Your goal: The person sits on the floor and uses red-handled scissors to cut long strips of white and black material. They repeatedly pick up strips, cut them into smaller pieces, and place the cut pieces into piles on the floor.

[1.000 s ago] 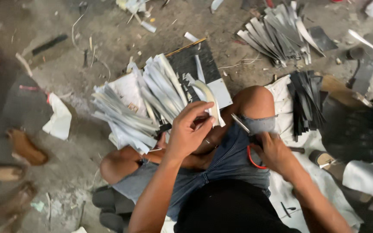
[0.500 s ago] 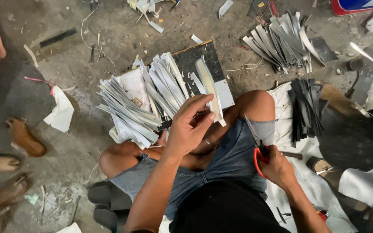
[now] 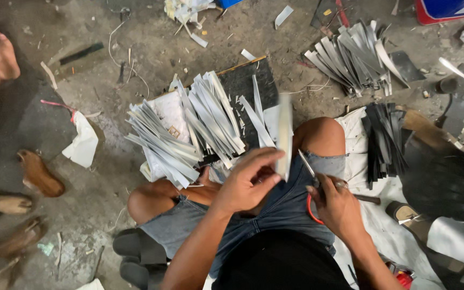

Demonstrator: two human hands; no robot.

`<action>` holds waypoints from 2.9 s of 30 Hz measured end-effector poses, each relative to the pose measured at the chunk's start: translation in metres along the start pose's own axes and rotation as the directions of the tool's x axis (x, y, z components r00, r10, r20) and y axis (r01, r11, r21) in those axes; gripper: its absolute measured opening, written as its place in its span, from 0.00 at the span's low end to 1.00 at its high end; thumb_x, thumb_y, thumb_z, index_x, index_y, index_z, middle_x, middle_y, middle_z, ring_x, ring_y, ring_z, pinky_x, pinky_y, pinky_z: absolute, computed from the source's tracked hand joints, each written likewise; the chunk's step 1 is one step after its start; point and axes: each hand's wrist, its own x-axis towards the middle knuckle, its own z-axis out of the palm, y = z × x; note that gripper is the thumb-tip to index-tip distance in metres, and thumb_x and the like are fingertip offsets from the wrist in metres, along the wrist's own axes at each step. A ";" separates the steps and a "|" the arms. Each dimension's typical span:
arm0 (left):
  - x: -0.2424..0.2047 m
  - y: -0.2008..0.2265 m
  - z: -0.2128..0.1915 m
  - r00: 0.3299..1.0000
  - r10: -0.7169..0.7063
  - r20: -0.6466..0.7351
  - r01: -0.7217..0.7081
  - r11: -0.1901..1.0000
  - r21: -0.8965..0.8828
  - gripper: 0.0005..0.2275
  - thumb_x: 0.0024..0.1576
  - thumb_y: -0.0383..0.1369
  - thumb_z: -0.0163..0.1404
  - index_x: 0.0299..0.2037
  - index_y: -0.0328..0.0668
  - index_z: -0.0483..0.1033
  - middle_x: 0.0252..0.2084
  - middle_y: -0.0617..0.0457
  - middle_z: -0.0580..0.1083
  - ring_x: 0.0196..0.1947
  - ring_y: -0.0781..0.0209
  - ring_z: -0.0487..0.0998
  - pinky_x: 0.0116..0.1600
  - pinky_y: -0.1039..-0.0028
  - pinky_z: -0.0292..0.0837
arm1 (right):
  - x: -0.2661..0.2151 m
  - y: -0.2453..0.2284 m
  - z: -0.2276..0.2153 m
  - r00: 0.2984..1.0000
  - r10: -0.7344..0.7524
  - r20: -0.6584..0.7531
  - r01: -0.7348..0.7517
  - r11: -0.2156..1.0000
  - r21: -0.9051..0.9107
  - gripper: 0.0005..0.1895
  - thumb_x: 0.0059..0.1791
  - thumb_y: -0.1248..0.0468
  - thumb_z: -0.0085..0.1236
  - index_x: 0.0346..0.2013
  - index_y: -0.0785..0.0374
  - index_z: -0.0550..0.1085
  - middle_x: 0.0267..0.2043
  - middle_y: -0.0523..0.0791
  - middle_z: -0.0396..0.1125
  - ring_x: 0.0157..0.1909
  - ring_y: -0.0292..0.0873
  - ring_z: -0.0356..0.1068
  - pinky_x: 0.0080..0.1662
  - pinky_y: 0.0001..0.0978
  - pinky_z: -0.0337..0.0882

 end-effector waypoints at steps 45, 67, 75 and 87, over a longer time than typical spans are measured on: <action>0.035 -0.009 -0.141 0.909 -0.277 -0.313 0.273 0.960 -0.056 0.08 0.63 0.26 0.54 0.50 0.31 0.76 0.41 0.50 0.79 0.37 0.65 0.84 0.43 0.77 0.81 | 0.059 -0.083 0.006 0.990 -0.116 -0.083 0.140 0.670 0.729 0.09 0.57 0.66 0.52 0.50 0.67 0.70 0.40 0.41 0.69 0.39 0.31 0.67 0.42 0.23 0.68; -0.011 0.001 -0.041 0.837 -0.510 -0.200 0.368 0.794 -0.485 0.11 0.63 0.30 0.54 0.49 0.26 0.77 0.41 0.45 0.80 0.38 0.64 0.82 0.44 0.73 0.82 | 0.066 -0.131 -0.014 0.973 -0.220 -0.069 0.223 0.825 0.519 0.09 0.55 0.63 0.58 0.43 0.68 0.78 0.25 0.43 0.67 0.28 0.33 0.63 0.31 0.27 0.64; -0.008 0.008 -0.037 0.784 -0.559 -0.269 0.328 0.741 -0.586 0.13 0.62 0.34 0.55 0.47 0.26 0.77 0.39 0.46 0.80 0.34 0.64 0.82 0.41 0.74 0.83 | 0.065 -0.131 -0.015 0.957 -0.271 -0.101 0.284 0.811 0.511 0.08 0.55 0.64 0.57 0.45 0.67 0.77 0.26 0.44 0.69 0.27 0.34 0.66 0.32 0.27 0.66; -0.024 -0.001 -0.032 0.723 -0.559 -0.406 0.187 0.725 -0.663 0.13 0.63 0.33 0.55 0.45 0.23 0.78 0.37 0.42 0.80 0.31 0.60 0.82 0.37 0.75 0.78 | 0.073 -0.110 -0.022 0.951 -0.309 -0.031 0.278 0.800 0.531 0.07 0.52 0.68 0.60 0.44 0.68 0.76 0.29 0.44 0.72 0.33 0.35 0.69 0.37 0.27 0.69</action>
